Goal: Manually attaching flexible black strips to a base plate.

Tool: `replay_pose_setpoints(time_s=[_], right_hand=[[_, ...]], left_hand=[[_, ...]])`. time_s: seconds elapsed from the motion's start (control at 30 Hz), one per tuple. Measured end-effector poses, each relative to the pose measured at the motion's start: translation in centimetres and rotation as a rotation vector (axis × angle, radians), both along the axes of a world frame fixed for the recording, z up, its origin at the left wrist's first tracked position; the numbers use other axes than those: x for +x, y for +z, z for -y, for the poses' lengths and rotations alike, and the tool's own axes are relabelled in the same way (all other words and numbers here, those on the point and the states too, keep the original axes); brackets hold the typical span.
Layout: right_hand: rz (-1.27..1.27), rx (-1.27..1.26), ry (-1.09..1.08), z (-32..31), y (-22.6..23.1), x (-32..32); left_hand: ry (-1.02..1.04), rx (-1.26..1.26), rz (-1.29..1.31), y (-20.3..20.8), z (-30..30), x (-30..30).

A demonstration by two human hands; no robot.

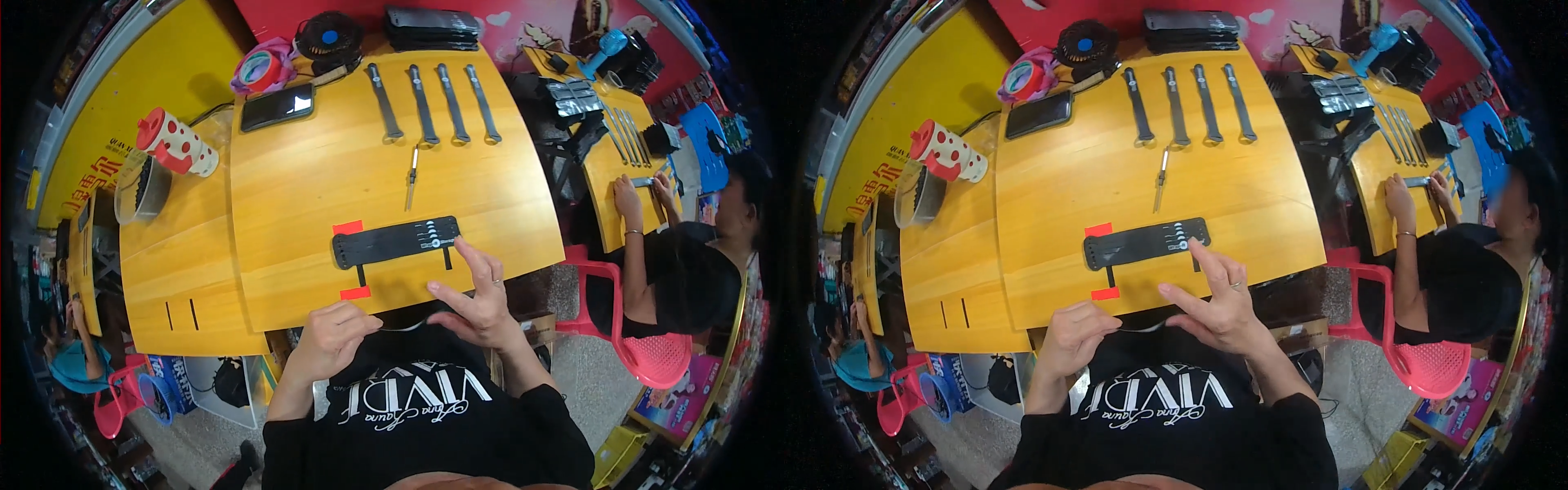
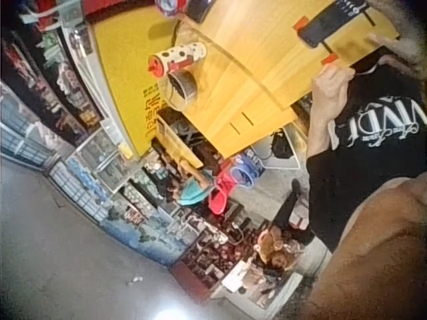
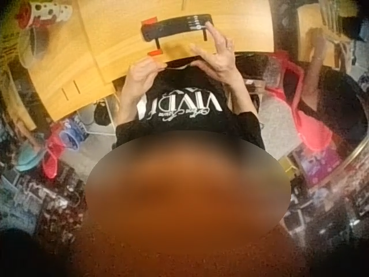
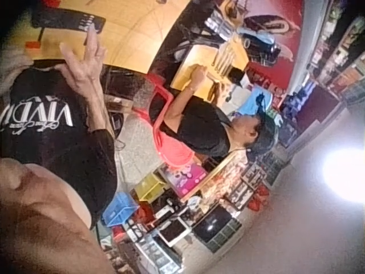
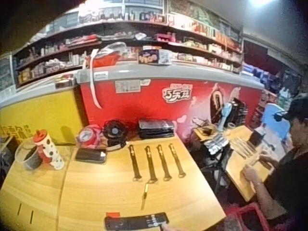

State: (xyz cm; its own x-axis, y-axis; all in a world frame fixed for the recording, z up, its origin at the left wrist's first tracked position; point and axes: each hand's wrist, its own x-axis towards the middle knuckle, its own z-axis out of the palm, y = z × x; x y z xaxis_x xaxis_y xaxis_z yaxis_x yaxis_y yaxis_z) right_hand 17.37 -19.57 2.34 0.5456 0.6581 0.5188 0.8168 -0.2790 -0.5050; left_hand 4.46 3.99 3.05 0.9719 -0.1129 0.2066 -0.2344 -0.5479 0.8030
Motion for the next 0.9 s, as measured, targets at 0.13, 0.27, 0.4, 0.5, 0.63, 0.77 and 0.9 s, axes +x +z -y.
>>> replay_pose_setpoints(time_s=[0.13, 0.27, 0.4, 0.5, 0.63, 0.77, 0.9], right_hand=[[-0.16, -0.2, 0.29, 1.9, -0.2, 1.2], [-0.422, -0.116, 0.241, 3.4, -1.4, 1.6], [-0.575, -0.003, 0.112, 3.8, -3.1, 1.8], [-0.634, 0.166, -0.063, 2.8, -4.5, 1.9], [-1.031, 0.532, -0.196, 2.1, -5.9, 1.8], [-1.087, 0.536, -0.258, 0.9, -5.5, 2.3], [-0.713, 0.402, -0.257, 0.4, -6.2, 3.1]], left_hand=[[0.051, -0.07, 0.026, 0.7, 0.1, -0.1], [0.223, -0.185, -0.149, -1.2, -0.6, -0.3], [0.474, -0.704, -0.465, -3.7, -0.5, -0.5], [0.544, -0.756, -0.325, -5.8, -0.3, 0.6], [0.747, -0.756, -0.287, -5.8, 0.1, 2.0], [0.787, -0.76, -0.28, -6.3, -0.2, 2.2], [0.8, -0.757, -0.238, -6.9, -0.3, 2.5]])
